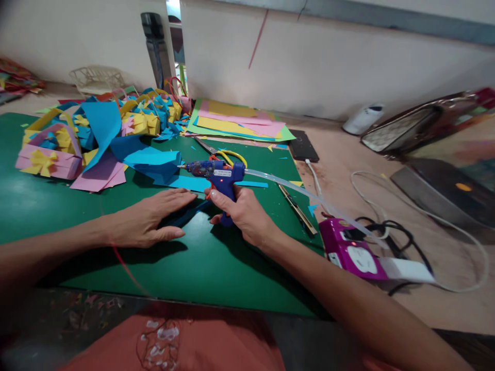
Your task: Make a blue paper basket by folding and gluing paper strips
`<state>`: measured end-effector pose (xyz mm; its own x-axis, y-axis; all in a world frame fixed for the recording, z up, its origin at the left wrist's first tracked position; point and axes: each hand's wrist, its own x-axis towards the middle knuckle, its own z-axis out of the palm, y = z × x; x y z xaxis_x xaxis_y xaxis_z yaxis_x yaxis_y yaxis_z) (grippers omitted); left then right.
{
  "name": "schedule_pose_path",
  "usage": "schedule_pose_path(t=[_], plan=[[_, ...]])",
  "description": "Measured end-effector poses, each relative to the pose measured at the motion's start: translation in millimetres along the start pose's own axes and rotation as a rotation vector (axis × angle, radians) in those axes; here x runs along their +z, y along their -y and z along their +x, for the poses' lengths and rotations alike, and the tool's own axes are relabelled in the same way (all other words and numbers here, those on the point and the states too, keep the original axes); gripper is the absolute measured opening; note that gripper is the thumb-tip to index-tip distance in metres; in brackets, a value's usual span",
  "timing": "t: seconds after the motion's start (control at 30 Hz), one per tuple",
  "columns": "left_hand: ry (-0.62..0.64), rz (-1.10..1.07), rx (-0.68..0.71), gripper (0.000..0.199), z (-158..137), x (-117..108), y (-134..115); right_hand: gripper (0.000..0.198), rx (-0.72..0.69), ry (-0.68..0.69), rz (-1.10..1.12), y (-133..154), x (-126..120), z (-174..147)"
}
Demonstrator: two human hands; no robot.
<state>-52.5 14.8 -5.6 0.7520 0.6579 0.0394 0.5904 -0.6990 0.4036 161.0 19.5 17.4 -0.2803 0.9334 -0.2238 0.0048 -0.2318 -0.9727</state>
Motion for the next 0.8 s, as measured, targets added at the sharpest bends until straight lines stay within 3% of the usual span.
schedule_pose_path(t=[0.17, 0.4, 0.6, 0.8], plan=[[-0.117, -0.015, -0.174, 0.032, 1, -10, -1, 0.029, -0.057, -0.047, -0.072, 3, -4, -6], [-0.080, -0.180, -0.327, 0.018, 0, -10, -9, 0.024, -0.120, -0.033, -0.139, 6, -8, -15], [-0.054, -0.175, -0.374, 0.015, 2, -11, -9, 0.030, -0.099, 0.016, -0.286, 5, -6, -17], [-0.075, -0.072, -0.333, 0.016, 2, -5, -10, 0.028, -0.061, 0.040, -0.374, 6, -7, -19]])
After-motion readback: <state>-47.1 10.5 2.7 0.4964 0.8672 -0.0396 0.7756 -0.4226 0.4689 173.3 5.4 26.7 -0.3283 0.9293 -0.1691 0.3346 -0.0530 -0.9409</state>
